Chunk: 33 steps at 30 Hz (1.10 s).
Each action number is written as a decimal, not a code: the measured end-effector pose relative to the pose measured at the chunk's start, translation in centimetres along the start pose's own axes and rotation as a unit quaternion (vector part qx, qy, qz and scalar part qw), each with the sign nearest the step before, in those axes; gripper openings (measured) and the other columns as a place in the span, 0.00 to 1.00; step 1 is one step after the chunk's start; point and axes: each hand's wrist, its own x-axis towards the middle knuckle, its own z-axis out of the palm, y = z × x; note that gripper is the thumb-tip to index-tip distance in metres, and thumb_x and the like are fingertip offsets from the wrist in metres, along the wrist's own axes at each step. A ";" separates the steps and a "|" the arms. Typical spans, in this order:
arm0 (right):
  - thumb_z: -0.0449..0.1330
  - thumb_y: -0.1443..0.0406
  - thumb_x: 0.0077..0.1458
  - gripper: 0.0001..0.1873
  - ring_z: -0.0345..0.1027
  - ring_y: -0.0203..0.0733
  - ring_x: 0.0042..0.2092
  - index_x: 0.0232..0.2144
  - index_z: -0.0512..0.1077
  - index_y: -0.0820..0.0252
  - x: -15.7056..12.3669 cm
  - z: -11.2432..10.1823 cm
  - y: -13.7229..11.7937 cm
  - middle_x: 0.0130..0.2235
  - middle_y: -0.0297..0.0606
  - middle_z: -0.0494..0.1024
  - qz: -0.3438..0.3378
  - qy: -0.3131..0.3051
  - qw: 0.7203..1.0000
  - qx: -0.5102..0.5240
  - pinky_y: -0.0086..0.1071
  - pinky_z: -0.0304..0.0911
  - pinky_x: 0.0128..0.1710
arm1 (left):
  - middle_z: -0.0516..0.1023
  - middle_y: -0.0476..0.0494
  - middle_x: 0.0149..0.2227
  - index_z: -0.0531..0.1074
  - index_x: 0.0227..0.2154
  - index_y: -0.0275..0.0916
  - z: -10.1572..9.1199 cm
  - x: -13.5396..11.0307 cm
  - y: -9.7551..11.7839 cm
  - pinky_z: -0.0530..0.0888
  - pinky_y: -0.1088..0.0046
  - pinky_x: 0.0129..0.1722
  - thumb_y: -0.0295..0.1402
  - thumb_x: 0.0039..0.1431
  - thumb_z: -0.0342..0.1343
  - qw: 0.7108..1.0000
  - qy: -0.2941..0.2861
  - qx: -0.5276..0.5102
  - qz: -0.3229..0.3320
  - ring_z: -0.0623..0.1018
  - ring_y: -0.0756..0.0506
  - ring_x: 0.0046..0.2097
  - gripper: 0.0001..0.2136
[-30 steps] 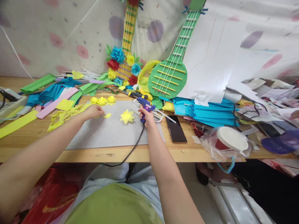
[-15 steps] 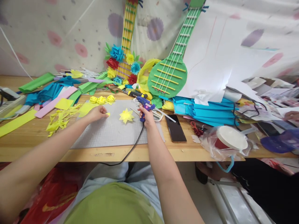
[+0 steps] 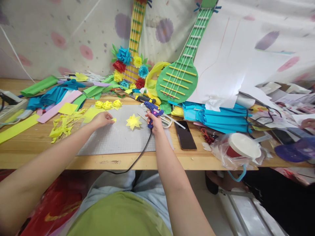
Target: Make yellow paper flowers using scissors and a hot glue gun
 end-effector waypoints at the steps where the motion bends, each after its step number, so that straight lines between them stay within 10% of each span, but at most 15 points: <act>1: 0.68 0.60 0.32 0.17 0.53 0.24 0.18 0.24 0.67 0.61 0.0 0.0 0.0 0.22 0.31 0.72 0.000 0.000 1.000 0.000 0.22 0.50 0.14 | 0.72 0.51 0.24 0.68 0.22 0.40 0.0 0.0 0.1 0.62 0.75 0.26 0.36 0.37 0.64 1.000 -0.010 0.000 -0.009 0.70 0.50 0.26 0.10; 17: 0.68 0.60 0.32 0.17 0.53 0.23 0.17 0.24 0.66 0.61 0.0 0.0 0.1 0.22 0.30 0.72 0.002 -0.006 1.000 -0.006 0.21 0.50 0.14 | 0.71 0.52 0.20 0.70 0.19 0.38 0.3 -0.6 -0.5 0.61 0.75 0.24 0.34 0.38 0.62 0.987 0.046 -0.154 0.007 0.68 0.52 0.23 0.07; 33: 0.64 0.54 0.41 0.16 0.54 0.27 0.17 0.21 0.69 0.61 -1.3 0.3 0.1 0.15 0.29 0.66 -0.023 -0.110 0.964 -0.242 0.25 0.53 0.16 | 0.72 0.50 0.20 0.68 0.22 0.35 -1.1 -3.2 4.1 0.70 0.75 0.24 0.30 0.30 0.65 0.926 -0.059 -0.373 -0.006 0.74 0.50 0.26 0.13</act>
